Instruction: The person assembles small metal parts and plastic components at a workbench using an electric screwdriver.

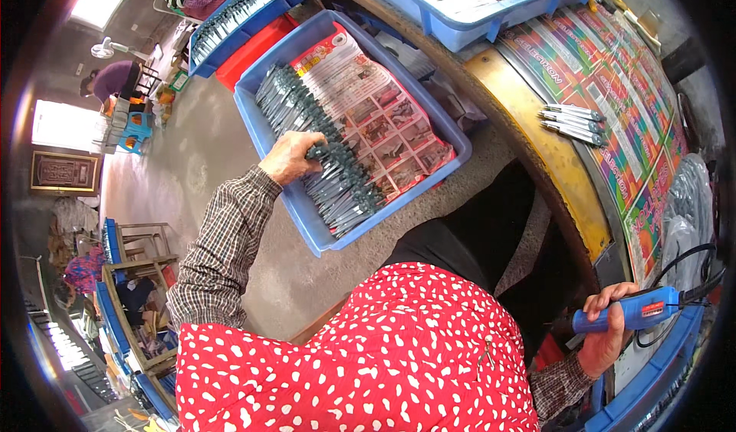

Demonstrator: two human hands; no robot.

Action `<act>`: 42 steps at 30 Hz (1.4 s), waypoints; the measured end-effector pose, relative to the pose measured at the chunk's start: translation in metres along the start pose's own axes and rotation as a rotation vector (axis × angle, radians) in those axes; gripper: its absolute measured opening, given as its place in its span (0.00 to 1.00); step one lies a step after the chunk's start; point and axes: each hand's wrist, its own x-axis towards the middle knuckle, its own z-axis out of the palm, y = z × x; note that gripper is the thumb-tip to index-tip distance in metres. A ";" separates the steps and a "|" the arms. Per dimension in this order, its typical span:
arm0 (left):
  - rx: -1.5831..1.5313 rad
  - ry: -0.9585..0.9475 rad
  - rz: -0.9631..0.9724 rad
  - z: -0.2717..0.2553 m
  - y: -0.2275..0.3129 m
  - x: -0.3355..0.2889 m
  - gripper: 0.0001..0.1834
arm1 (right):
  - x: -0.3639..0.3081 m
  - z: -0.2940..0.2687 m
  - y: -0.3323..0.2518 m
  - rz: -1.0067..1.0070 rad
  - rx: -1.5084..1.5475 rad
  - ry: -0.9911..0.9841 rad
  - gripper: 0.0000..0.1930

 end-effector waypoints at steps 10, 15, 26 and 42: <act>-0.020 -0.007 -0.092 -0.018 -0.001 0.007 0.19 | 0.000 -0.003 0.001 -0.004 -0.008 -0.004 0.17; 0.019 0.005 -0.008 -0.016 -0.017 0.014 0.20 | -0.001 -0.002 0.001 -0.009 -0.014 -0.019 0.16; 0.114 0.242 0.007 -0.011 -0.026 0.017 0.17 | 0.002 -0.003 -0.001 -0.001 0.012 -0.033 0.16; 0.117 0.549 0.673 -0.013 0.242 0.091 0.19 | -0.002 0.004 -0.008 0.053 0.081 0.133 0.13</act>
